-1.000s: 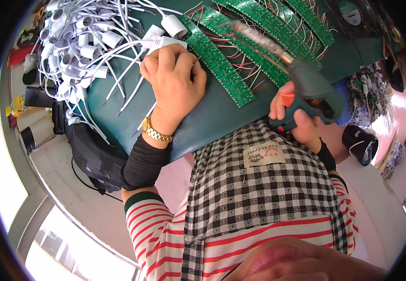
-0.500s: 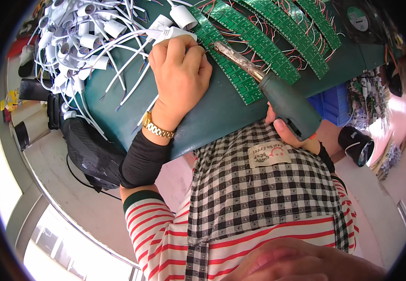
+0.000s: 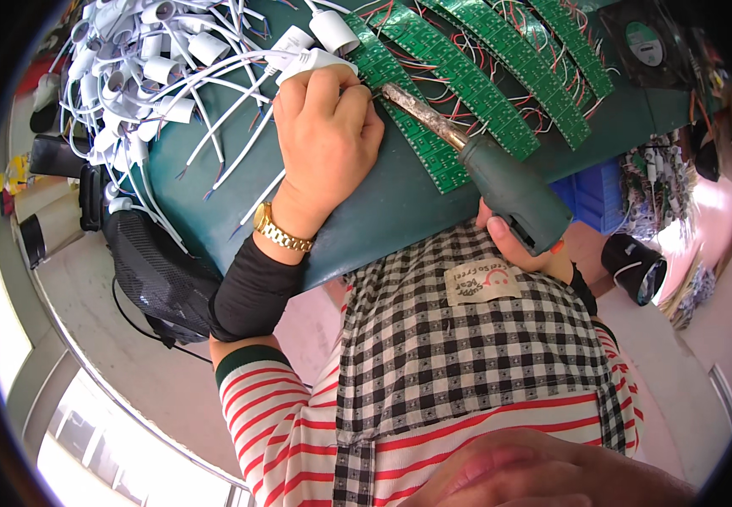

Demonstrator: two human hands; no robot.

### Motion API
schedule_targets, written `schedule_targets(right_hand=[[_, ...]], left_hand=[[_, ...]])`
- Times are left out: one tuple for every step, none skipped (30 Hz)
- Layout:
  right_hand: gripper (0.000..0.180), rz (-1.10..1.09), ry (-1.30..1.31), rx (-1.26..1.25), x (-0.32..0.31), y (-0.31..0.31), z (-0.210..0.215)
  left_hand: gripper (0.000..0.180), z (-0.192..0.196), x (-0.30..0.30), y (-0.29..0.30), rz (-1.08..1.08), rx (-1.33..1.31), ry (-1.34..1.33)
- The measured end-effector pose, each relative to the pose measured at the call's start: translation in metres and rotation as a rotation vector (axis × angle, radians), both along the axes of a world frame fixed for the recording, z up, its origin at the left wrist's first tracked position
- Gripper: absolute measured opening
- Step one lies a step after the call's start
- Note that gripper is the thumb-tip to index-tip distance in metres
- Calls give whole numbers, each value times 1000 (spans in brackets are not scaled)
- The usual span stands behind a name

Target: Soldering or heat-joining wiring connectors to green printed circuit boards for light fixtures.

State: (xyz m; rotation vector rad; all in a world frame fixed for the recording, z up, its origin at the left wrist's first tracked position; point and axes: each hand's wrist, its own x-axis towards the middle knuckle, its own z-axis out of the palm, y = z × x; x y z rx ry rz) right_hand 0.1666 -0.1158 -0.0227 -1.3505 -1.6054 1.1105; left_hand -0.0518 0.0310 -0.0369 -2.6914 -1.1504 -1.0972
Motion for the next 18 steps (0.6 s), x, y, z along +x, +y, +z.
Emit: schedule_targets(right_hand=[[22, 1, -4, 0, 1, 0, 0], [14, 39, 4, -41, 1, -1, 1], [15, 77, 12, -83, 2, -1, 1], [15, 77, 6, -81, 5, -3, -3], [19, 94, 22, -19, 9, -8, -11], [25, 111, 37, 43, 12, -10, -14], [25, 115, 34, 43, 11, -8, -10], [33, 111, 159, -10, 9, -6, -4], [41, 105, 284, -65, 8, -4, -1], [41, 107, 284, -65, 8, -4, -1], [45, 121, 273, -47, 9, -3, -2], [48, 134, 262, -29, 9, -3, -2], [48, 134, 260, -28, 9, -5, -5], [47, 106, 237, -21, 8, -9, -11], [46, 79, 214, -14, 7, -12, -14], [46, 80, 214, -12, 8, -13, -15], [46, 79, 204, -28, 8, -14, -16], [46, 78, 193, -44, 9, -14, -16]], left_hand=[[17, 1, 0, -1, 15, -25, 17], [17, 2, 0, -2, 16, -25, 13], [17, 2, 0, -3, 18, -28, 12], [17, 3, 0, -3, 19, -30, 8], [17, 3, 1, -2, 19, -28, 3], [17, 4, 1, -2, 17, -29, -1], [17, 3, 0, -2, 18, -31, -3], [17, 2, 0, -2, 22, -31, -7], [17, 0, 0, -1, 20, -30, -10], [16, 1, 0, -1, 15, -29, -11], [16, 1, 0, -2, 16, -29, -11], [16, 2, 0, -2, 19, -26, -7], [16, 3, 0, -1, 19, -21, -4], [16, 3, 1, -2, 19, -20, -6], [16, 3, 1, -2, 23, -26, -3], [16, 3, 1, -2, 29, -30, 3], [16, 3, 1, -2, 31, -28, 4], [16, 2, 1, -2, 27, -26, 2]])
